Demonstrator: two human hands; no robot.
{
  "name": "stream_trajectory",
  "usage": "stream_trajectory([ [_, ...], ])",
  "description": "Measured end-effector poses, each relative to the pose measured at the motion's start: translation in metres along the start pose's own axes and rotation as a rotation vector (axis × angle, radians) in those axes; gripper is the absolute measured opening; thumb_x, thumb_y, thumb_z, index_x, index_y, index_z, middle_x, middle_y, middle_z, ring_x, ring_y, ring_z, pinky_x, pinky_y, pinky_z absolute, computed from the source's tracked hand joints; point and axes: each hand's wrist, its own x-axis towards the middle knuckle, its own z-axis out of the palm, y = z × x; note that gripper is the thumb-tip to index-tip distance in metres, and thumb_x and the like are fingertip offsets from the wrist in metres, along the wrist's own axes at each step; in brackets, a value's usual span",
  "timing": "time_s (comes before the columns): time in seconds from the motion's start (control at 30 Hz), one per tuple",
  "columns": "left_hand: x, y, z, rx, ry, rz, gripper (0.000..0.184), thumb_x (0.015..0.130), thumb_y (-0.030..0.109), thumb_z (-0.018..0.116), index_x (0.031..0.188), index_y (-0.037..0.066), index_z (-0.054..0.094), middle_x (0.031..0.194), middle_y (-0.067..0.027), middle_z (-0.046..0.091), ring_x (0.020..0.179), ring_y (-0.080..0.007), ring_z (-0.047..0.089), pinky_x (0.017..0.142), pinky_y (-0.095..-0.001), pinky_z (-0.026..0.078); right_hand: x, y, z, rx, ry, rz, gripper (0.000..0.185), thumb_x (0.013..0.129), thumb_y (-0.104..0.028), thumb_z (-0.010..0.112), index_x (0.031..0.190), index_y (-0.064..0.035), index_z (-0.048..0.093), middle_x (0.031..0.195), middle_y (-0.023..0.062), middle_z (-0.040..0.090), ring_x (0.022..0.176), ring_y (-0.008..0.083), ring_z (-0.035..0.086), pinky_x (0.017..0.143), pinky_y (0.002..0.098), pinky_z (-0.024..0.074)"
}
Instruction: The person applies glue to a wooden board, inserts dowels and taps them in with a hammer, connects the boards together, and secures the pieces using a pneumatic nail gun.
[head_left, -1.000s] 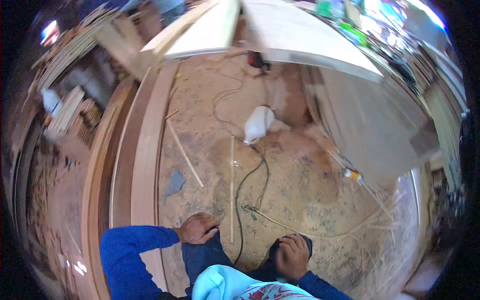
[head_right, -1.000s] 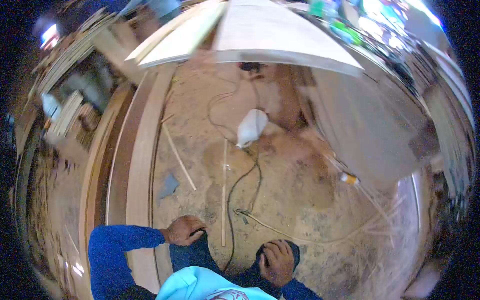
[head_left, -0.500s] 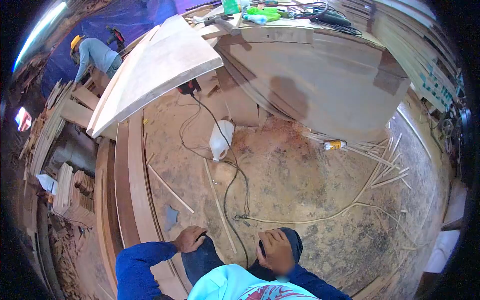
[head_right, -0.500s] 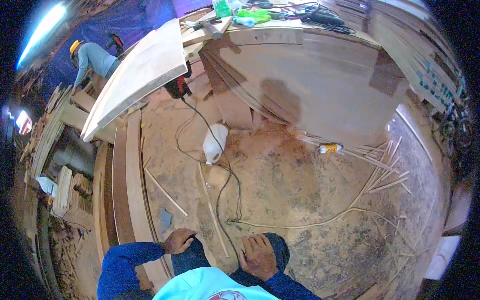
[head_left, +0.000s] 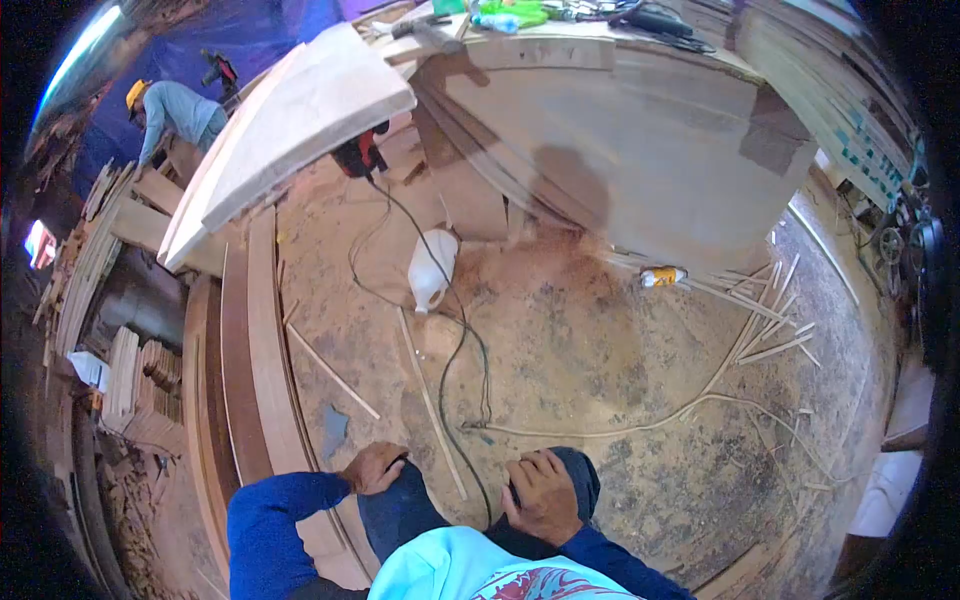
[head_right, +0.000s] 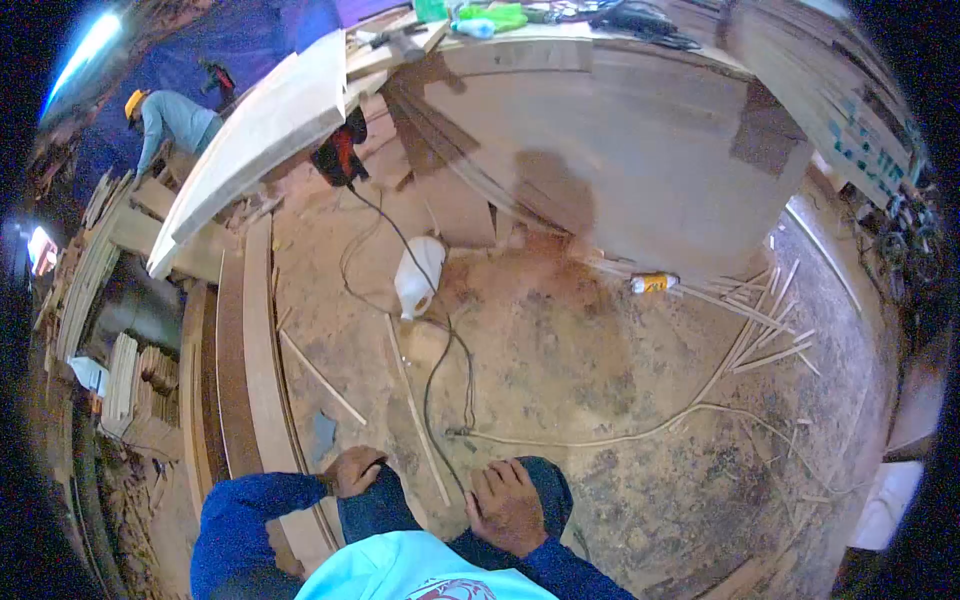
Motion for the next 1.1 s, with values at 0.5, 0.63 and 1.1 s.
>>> stream_trajectory([
  [0.5,0.002,0.002,0.018,-0.055,0.116,-0.096,0.04,0.1,0.033,0.054,0.128,0.004,0.06,0.105,-0.0216,0.066,0.099,-0.0413,0.063,0.088,-0.0517,0.051,-0.002,0.009,0.007,-0.048,-0.104,0.017,0.032,0.082,-0.017,0.067,0.109,0.0017,0.065,0.109,0.022,0.065,0.11,0.0412,0.06,0.1,0.0517,0.0463],
  [0.63,-0.006,0.008,0.02,-0.064,0.246,-0.103,0.04,0.1,0.033,0.055,0.126,0.004,0.06,0.102,-0.0212,0.067,0.096,-0.0409,0.064,0.087,-0.0512,0.051,0.003,-0.001,0.006,-0.235,-0.078,-0.016,0.037,0.082,-0.016,0.067,0.114,0.0025,0.065,0.12,0.0214,0.064,0.116,0.0427,0.057,0.1,0.0543,0.0453],
  [1.1,-0.04,0.013,-0.011,-0.145,0.318,-0.081,0.036,0.098,0.026,0.058,0.125,0.002,0.06,0.106,-0.0203,0.069,0.098,-0.0392,0.067,0.088,-0.0483,0.054,0.017,-0.029,0.023,-0.222,-0.121,-0.025,0.032,0.079,-0.016,0.07,0.106,0.0012,0.065,0.118,0.0173,0.064,0.116,0.0402,0.057,0.099,0.0511,0.0459],
])
